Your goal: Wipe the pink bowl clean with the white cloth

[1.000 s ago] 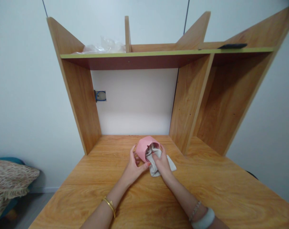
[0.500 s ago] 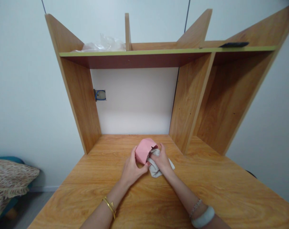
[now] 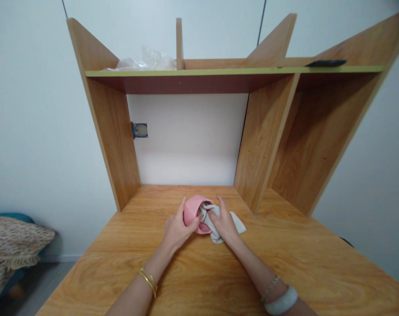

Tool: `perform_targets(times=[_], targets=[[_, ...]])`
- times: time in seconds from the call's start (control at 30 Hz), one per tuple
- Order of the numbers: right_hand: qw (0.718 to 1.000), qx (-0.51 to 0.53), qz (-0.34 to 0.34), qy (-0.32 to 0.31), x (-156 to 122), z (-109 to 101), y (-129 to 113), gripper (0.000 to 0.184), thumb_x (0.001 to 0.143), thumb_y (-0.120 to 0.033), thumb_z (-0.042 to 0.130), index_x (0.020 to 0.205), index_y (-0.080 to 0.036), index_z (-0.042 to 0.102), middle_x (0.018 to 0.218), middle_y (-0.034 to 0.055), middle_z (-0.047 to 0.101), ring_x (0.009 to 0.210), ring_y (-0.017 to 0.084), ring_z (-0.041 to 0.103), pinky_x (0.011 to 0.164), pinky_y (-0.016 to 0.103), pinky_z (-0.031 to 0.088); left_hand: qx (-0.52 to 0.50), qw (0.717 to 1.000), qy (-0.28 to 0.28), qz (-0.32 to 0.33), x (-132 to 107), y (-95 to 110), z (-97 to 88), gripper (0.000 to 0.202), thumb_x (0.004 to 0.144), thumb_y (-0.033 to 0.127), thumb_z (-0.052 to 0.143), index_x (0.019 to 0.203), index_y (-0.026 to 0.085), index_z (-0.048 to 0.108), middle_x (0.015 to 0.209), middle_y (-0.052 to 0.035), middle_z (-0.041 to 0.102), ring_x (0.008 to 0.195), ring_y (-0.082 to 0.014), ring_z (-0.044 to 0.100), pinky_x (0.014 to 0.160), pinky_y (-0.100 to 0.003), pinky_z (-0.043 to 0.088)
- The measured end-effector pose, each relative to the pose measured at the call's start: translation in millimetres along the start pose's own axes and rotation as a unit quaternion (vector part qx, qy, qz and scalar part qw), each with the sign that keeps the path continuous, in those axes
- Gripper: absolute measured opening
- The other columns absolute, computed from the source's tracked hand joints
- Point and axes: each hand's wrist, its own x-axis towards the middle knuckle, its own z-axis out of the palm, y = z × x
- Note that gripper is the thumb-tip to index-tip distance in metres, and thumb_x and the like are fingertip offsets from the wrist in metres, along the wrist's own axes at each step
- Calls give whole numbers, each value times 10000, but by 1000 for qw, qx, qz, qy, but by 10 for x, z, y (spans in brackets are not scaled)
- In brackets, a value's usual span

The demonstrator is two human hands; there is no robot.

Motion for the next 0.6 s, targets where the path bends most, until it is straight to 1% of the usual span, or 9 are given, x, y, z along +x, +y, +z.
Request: perform_targets(times=[0.07, 0.1, 0.17, 0.23, 0.3, 0.37, 0.43, 0.53, 0.6], targets=[[1000, 21, 13, 15, 8, 24, 21, 615, 717, -292, 469, 1291, -124, 323, 965, 98, 617, 821, 214, 588, 747, 338, 442, -43, 999, -1, -9, 8, -21, 23, 773, 747, 499, 498, 1364, 151, 190, 780, -48, 638, 679, -193, 603, 644, -301, 453], [999, 33, 18, 27, 13, 36, 33, 611, 712, -291, 469, 1283, -124, 332, 1008, 105, 606, 865, 217, 582, 781, 345, 436, -73, 997, 0, -8, 8, -30, 46, 804, 737, 498, 519, 1369, 154, 160, 786, -41, 633, 683, -185, 601, 648, -298, 457], [996, 64, 23, 48, 24, 60, 60, 601, 703, -290, 469, 1266, -122, 342, 1083, 118, 577, 939, 217, 564, 829, 347, 423, -156, 988, -11, 11, -5, -41, 117, 869, 716, 472, 571, 1373, 165, 92, 880, -53, 624, 751, -178, 602, 689, -298, 466], [992, 104, 25, 59, 33, 89, 89, 575, 697, -294, 467, 1235, -122, 359, 1115, 123, 560, 979, 213, 550, 847, 345, 421, -253, 966, -32, 46, -30, -39, 212, 886, 710, 420, 607, 1363, 170, 63, 1026, -86, 588, 854, -171, 591, 764, -299, 462], [988, 144, 26, 54, 38, 123, 114, 538, 691, -303, 471, 1194, -131, 383, 1110, 119, 562, 988, 209, 549, 854, 345, 422, -307, 949, -39, 62, -58, -28, 304, 811, 722, 388, 607, 1334, 166, 121, 1108, -110, 547, 903, -165, 575, 813, -306, 450], [984, 170, 30, 45, 41, 157, 127, 521, 683, -306, 482, 1170, -143, 391, 1096, 111, 570, 973, 203, 558, 850, 342, 427, -314, 947, -29, 60, -75, -17, 365, 714, 742, 379, 584, 1293, 162, 186, 1144, -124, 522, 922, -165, 566, 825, -316, 447], [983, 176, 43, 40, 51, 183, 129, 535, 663, -304, 507, 1163, -155, 387, 1081, 103, 577, 947, 198, 570, 824, 330, 442, -292, 955, -5, 59, -78, -11, 382, 667, 744, 375, 577, 1267, 159, 225, 1168, -130, 505, 963, -175, 550, 843, -324, 438], [987, 139, 74, 32, 78, 183, 125, 614, 600, -299, 576, 1163, -153, 377, 1046, 101, 589, 899, 202, 584, 774, 315, 457, -223, 972, 35, 65, -68, -8, 336, 693, 701, 372, 612, 1261, 153, 269, 1191, -127, 500, 1045, -199, 510, 890, -331, 405], [992, 96, 80, 19, 96, 145, 123, 692, 567, -310, 615, 1189, -149, 360, 1029, 95, 593, 885, 207, 587, 763, 314, 453, -162, 984, 47, 59, -65, -3, 275, 723, 673, 385, 627, 1271, 156, 291, 1189, -122, 514, 1055, -219, 506, 888, -339, 403]])
